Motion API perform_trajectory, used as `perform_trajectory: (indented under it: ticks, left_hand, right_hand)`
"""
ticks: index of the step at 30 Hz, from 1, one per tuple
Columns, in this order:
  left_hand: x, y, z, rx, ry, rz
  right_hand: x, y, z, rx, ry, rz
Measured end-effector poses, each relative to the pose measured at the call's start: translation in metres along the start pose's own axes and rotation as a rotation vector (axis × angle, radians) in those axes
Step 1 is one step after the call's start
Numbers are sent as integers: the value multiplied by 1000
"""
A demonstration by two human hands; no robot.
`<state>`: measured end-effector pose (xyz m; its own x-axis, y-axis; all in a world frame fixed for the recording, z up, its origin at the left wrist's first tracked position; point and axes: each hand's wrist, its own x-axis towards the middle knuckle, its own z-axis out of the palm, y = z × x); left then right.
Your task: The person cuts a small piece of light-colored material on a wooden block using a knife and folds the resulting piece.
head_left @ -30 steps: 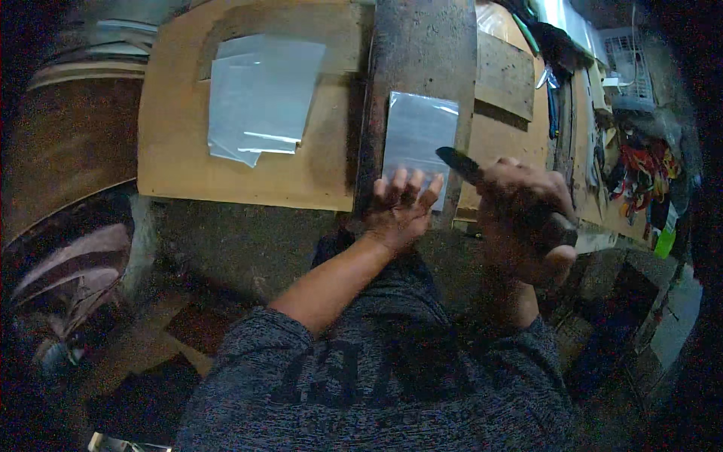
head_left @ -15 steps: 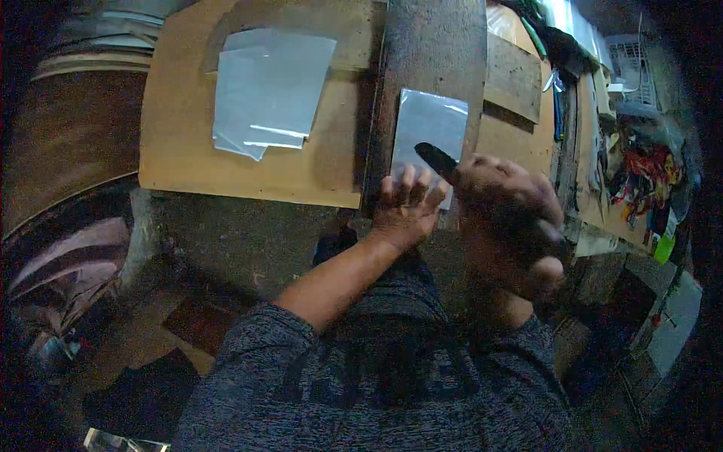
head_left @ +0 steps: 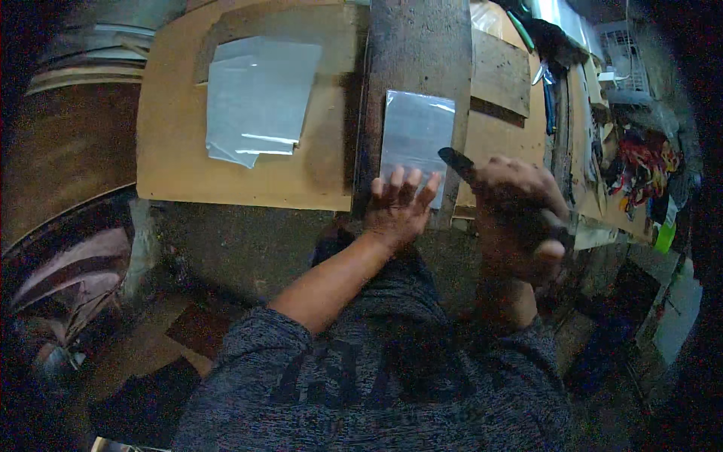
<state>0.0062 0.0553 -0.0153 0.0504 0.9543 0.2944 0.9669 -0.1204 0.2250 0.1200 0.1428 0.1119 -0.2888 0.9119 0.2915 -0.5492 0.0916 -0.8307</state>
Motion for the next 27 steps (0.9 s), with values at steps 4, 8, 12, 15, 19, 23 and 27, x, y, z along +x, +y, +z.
perform_trajectory:
  ticks: [4,8,12,15,19,23,27]
  left_hand:
    - [2,3,-6,-77,-45,-39]
    - [1,2,-2,4,4,-13]
    - [-1,0,4,-6,7,-19]
    - [-5,2,-2,-38,-42,-17]
    - [-32,5,-22,27,-47,11]
    - [-44,6,-30,-109,-273,-42]
    - [-48,8,-24,-144,-317,-51]
  right_hand:
    - [2,-6,0,-42,63,46]
    - [-5,-17,-3,-103,99,87]
    - [-1,-9,2,-190,80,68]
    - [-8,-4,-1,-156,177,27]
    - [-1,-6,0,-132,78,20]
    - [0,-8,7,-134,60,10]
    - [-9,-12,25,-32,74,-51]
